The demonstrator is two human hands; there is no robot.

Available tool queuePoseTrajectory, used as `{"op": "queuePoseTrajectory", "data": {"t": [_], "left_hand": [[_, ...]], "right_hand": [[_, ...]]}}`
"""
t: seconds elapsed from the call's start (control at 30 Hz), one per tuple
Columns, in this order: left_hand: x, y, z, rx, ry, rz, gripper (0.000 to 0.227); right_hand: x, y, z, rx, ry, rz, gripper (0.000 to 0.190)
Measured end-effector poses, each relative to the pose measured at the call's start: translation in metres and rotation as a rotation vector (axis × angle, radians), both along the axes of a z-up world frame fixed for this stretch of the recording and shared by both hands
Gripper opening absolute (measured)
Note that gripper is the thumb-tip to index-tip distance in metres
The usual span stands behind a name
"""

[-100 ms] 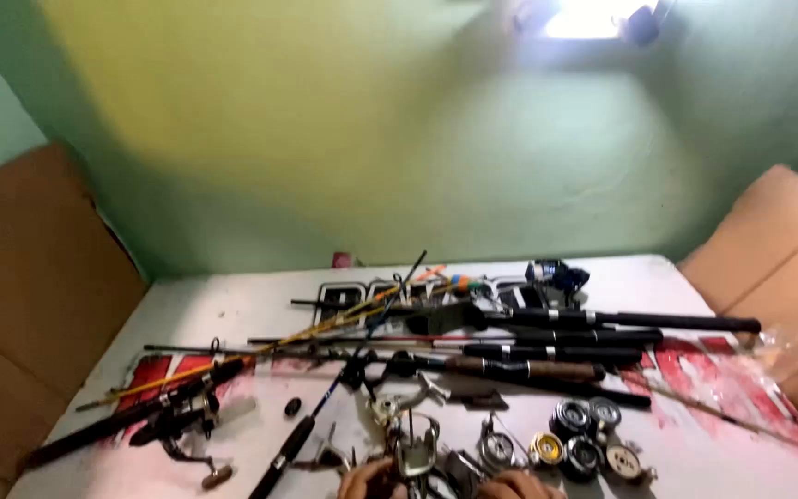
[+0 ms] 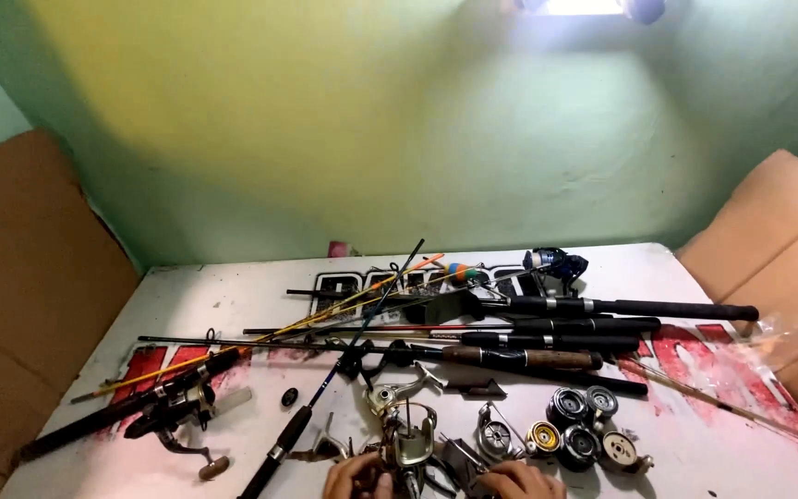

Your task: Assembling and repairing a fishing reel using a screwdriver and various components on a workbench.

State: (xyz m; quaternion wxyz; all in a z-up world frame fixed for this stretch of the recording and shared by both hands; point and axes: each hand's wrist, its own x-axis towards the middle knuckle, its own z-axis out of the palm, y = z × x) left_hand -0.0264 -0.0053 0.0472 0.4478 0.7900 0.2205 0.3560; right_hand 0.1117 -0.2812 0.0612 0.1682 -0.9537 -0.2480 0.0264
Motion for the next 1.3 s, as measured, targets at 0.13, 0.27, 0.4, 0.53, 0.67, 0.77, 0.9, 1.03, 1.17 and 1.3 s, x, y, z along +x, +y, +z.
{"op": "queuePoseTrajectory", "data": {"t": [0.13, 0.27, 0.4, 0.53, 0.67, 0.77, 0.9, 1.03, 1.17, 1.3], "left_hand": [[-0.011, 0.013, 0.021, 0.032, 0.074, 0.067, 0.046], [-0.018, -0.007, 0.088, -0.015, 0.149, 0.164, 0.061], [-0.018, -0.012, 0.080, 0.020, 0.167, 0.009, 0.068], [-0.023, -0.025, 0.126, -0.153, 0.260, 0.049, 0.069], [-0.027, -0.029, 0.144, -0.085, 0.197, 0.090, 0.061], [-0.029, -0.026, 0.144, -0.016, 0.234, 0.062, 0.052], [-0.028, -0.033, 0.164, -0.062, 0.178, 0.023, 0.064], [-0.020, -0.034, 0.158, 0.075, 0.160, 0.037, 0.046], [-0.008, -0.034, 0.173, 0.072, 0.394, -0.018, 0.055], [-0.001, -0.030, 0.165, 0.097, 0.532, -0.074, 0.062]], "right_hand": [[-0.008, -0.002, -0.003, 0.171, -0.203, -0.119, 0.018], [-0.011, -0.012, 0.020, 0.094, -0.070, 0.105, 0.040], [-0.021, 0.001, 0.022, 0.220, -0.033, 0.163, 0.044], [-0.045, 0.012, 0.075, 0.326, -0.022, 0.210, 0.037], [-0.037, 0.003, 0.092, 0.294, 0.012, 0.219, 0.033], [-0.023, -0.015, 0.087, 0.300, -0.076, 0.192, 0.036], [-0.029, -0.023, 0.098, 0.128, 0.032, 0.080, 0.029], [-0.031, -0.026, 0.071, 0.095, -0.153, 0.077, 0.032], [-0.034, -0.014, 0.094, -0.080, -0.011, 0.012, 0.039], [-0.027, -0.010, 0.080, -0.190, 0.103, -0.062, 0.037]]}}
